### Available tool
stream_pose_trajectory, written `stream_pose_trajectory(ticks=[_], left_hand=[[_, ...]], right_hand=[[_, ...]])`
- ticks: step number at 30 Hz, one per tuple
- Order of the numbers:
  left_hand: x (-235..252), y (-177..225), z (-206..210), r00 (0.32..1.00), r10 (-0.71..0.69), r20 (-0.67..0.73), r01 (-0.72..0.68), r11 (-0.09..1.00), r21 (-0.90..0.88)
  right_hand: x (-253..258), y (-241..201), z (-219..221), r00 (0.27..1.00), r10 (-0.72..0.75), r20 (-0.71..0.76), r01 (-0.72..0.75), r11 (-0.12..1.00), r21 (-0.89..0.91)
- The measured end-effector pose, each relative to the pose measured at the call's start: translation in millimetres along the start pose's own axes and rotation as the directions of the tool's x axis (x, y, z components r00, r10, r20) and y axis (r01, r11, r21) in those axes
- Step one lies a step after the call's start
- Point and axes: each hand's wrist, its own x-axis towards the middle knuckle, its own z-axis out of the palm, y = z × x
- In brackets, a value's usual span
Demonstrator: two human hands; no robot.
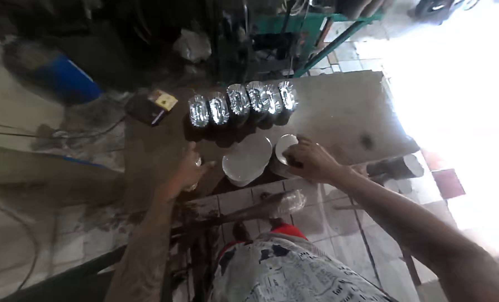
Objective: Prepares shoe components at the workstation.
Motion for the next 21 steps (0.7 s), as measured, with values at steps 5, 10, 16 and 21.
stream_pose_trajectory(ticks=[5, 10, 16, 21], left_hand=[[-61, 150, 11, 0.975, 0.187, -0.119, -0.183, 0.982, 0.047], [-3, 162, 22, 0.885, 0.153, 0.440, -0.213, 0.973, 0.090], [18, 145, -5, 0.662, 0.322, 0.677, -0.109, 0.935, -0.338], [7, 161, 0, 0.790, 0.258, 0.556, -0.247, 0.964, -0.096]], right_hand=[[0, 16, -12, 0.998, -0.053, 0.039, 0.038, 0.948, 0.317], [2, 26, -18, 0.992, -0.104, 0.065, 0.065, 0.898, 0.436], [2, 28, -18, 0.993, -0.118, 0.019, 0.094, 0.869, 0.486], [-7, 19, -5, 0.993, -0.094, -0.074, 0.113, 0.937, 0.332]])
